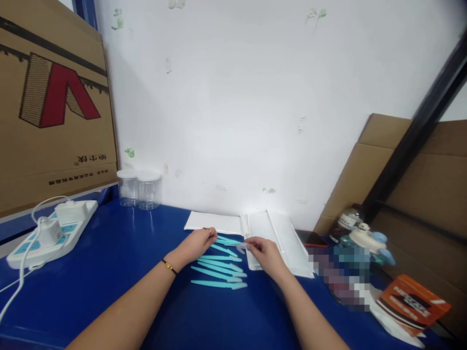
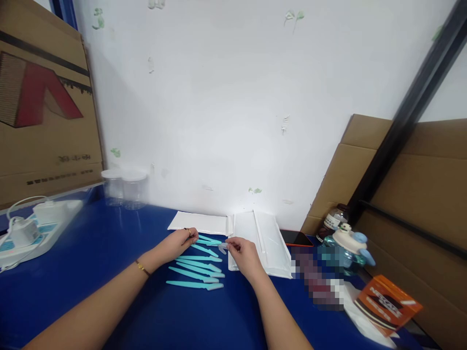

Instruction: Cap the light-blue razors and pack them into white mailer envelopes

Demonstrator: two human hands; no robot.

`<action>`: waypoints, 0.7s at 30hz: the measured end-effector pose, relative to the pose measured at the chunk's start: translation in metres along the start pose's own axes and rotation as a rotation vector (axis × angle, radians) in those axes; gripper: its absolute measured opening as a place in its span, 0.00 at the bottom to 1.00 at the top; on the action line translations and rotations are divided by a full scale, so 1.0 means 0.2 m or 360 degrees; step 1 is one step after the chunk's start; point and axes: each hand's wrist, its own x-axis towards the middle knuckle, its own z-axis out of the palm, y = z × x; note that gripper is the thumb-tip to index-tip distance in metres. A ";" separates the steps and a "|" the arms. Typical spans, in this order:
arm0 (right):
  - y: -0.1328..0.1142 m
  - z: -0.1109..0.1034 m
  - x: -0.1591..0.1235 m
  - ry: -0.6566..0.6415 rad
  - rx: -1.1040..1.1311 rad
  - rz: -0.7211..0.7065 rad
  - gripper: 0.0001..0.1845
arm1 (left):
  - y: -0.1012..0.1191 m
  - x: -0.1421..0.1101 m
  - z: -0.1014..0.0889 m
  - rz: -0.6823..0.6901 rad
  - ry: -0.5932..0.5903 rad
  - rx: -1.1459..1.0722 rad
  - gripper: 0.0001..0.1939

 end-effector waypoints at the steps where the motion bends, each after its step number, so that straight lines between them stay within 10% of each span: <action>1: 0.00 0.00 0.00 0.0006 0.0018 0.0005 0.15 | 0.00 0.00 0.00 0.0014 -0.0001 -0.0010 0.12; 21: 0.00 0.00 0.01 0.0010 0.0808 0.0129 0.12 | -0.01 0.01 0.01 -0.0032 0.0015 -0.0288 0.11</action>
